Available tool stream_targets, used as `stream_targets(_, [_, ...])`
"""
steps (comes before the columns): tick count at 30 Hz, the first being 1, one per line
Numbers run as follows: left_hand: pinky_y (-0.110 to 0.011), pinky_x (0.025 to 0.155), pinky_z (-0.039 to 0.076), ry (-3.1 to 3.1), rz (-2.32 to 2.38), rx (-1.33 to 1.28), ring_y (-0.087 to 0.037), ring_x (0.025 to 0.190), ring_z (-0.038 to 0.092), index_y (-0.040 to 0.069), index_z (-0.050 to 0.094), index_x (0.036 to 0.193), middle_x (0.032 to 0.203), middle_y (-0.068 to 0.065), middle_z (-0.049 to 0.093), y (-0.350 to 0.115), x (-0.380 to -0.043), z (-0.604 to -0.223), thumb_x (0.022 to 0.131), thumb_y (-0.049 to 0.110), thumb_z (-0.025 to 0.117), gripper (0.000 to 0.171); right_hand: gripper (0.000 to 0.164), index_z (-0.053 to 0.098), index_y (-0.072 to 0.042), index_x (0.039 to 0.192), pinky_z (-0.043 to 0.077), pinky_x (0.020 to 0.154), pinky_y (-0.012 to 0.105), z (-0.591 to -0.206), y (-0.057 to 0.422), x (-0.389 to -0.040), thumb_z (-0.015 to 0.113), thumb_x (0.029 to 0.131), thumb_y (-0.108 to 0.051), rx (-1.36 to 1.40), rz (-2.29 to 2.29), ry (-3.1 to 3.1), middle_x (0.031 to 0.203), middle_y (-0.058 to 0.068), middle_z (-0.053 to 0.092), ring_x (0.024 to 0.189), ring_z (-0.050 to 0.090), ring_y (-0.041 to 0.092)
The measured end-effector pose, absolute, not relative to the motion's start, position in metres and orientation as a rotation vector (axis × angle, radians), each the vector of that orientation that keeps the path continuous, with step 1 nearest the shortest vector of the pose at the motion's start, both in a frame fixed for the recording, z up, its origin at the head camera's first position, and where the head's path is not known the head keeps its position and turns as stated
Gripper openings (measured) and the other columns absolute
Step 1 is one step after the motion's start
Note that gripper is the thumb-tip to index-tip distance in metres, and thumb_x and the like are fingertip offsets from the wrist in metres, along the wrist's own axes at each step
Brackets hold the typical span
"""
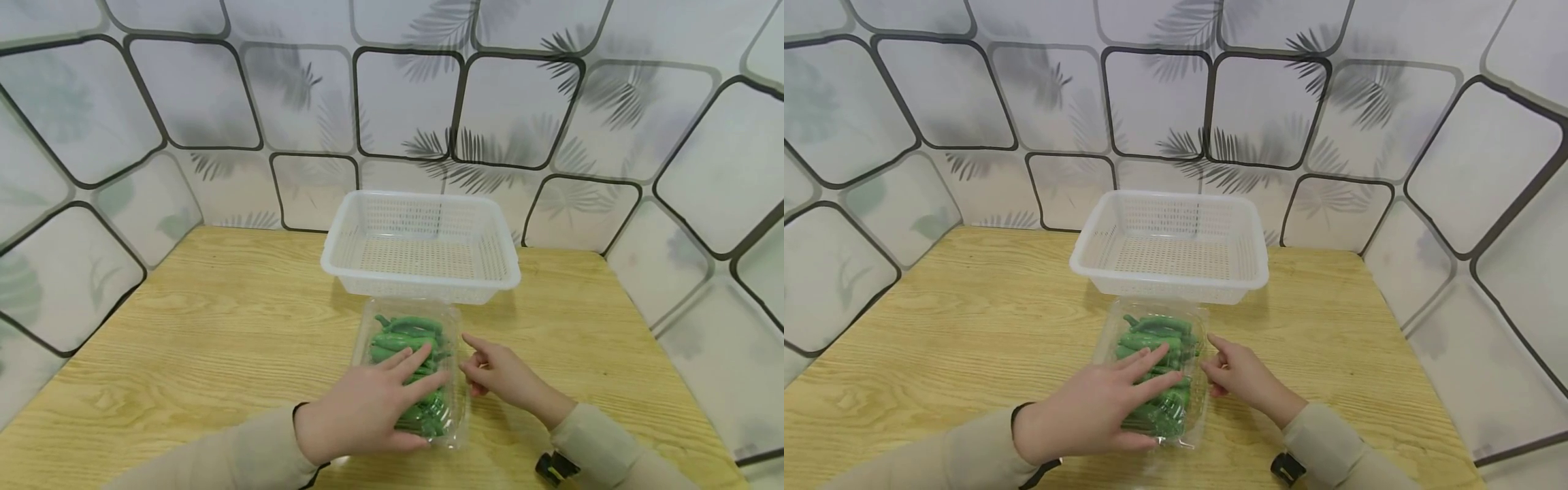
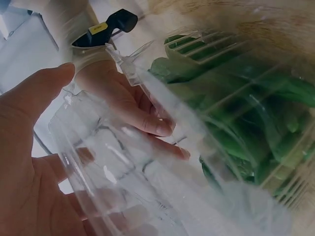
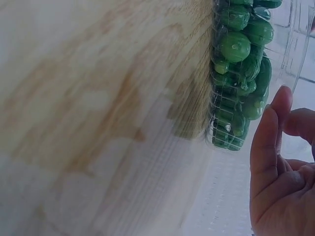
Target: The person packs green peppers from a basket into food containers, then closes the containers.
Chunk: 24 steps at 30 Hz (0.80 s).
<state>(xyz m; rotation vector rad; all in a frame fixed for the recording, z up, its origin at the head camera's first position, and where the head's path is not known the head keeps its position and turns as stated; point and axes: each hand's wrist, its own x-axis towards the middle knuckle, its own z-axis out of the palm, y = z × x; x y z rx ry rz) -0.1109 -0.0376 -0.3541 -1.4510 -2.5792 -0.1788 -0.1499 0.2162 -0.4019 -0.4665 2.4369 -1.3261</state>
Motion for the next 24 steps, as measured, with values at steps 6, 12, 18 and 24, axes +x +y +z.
stream_targets(6, [-0.030, 0.063, 0.054, -2.566, -0.154, -1.457, -0.027, 0.119, 0.050, 0.024, 0.039, 0.143, 0.144, -0.014, 0.038, -0.034, -0.110, -0.357, 0.079, 0.064, 0.059, 0.078, 0.063, 0.021, 0.015, 0.140, 0.052, 0.056, 0.027, -0.400, 0.213, -0.149, 0.055, 0.095, -0.012, -0.450, -1.340, 2.449, 0.068, 0.002, 0.058, 0.058, 0.059, 0.019])
stream_targets(12, [-0.035, 0.080, 0.052, -2.532, -0.104, -1.467, -0.027, 0.119, 0.051, 0.022, 0.040, 0.143, 0.142, -0.014, 0.040, -0.032, -0.109, -0.361, 0.080, 0.064, 0.058, 0.078, 0.065, 0.014, 0.015, 0.141, 0.053, 0.058, 0.030, -0.399, 0.210, -0.149, 0.053, 0.094, -0.008, -0.413, -1.436, 2.385, 0.070, 0.004, 0.059, 0.059, 0.060, 0.020])
stream_targets(18, [-0.035, 0.087, 0.048, -2.495, -0.057, -1.444, -0.028, 0.119, 0.050, 0.020, 0.042, 0.142, 0.141, -0.015, 0.042, -0.030, -0.109, -0.366, 0.079, 0.065, 0.058, 0.079, 0.066, 0.009, 0.014, 0.142, 0.053, 0.059, 0.033, -0.401, 0.208, -0.148, 0.049, 0.095, -0.006, -0.388, -1.505, 2.320, 0.072, 0.007, 0.060, 0.061, 0.060, 0.020])
stream_targets(24, [-0.036, 0.089, 0.047, -2.529, 0.053, -1.451, -0.029, 0.122, 0.047, 0.021, 0.044, 0.141, 0.143, -0.014, 0.038, -0.030, -0.107, -0.367, 0.080, 0.065, 0.056, 0.076, 0.060, 0.018, 0.013, 0.142, 0.054, 0.060, 0.034, -0.403, 0.209, -0.148, 0.049, 0.098, -0.013, -0.339, -1.540, 2.352, 0.074, 0.008, 0.059, 0.063, 0.061, 0.023])
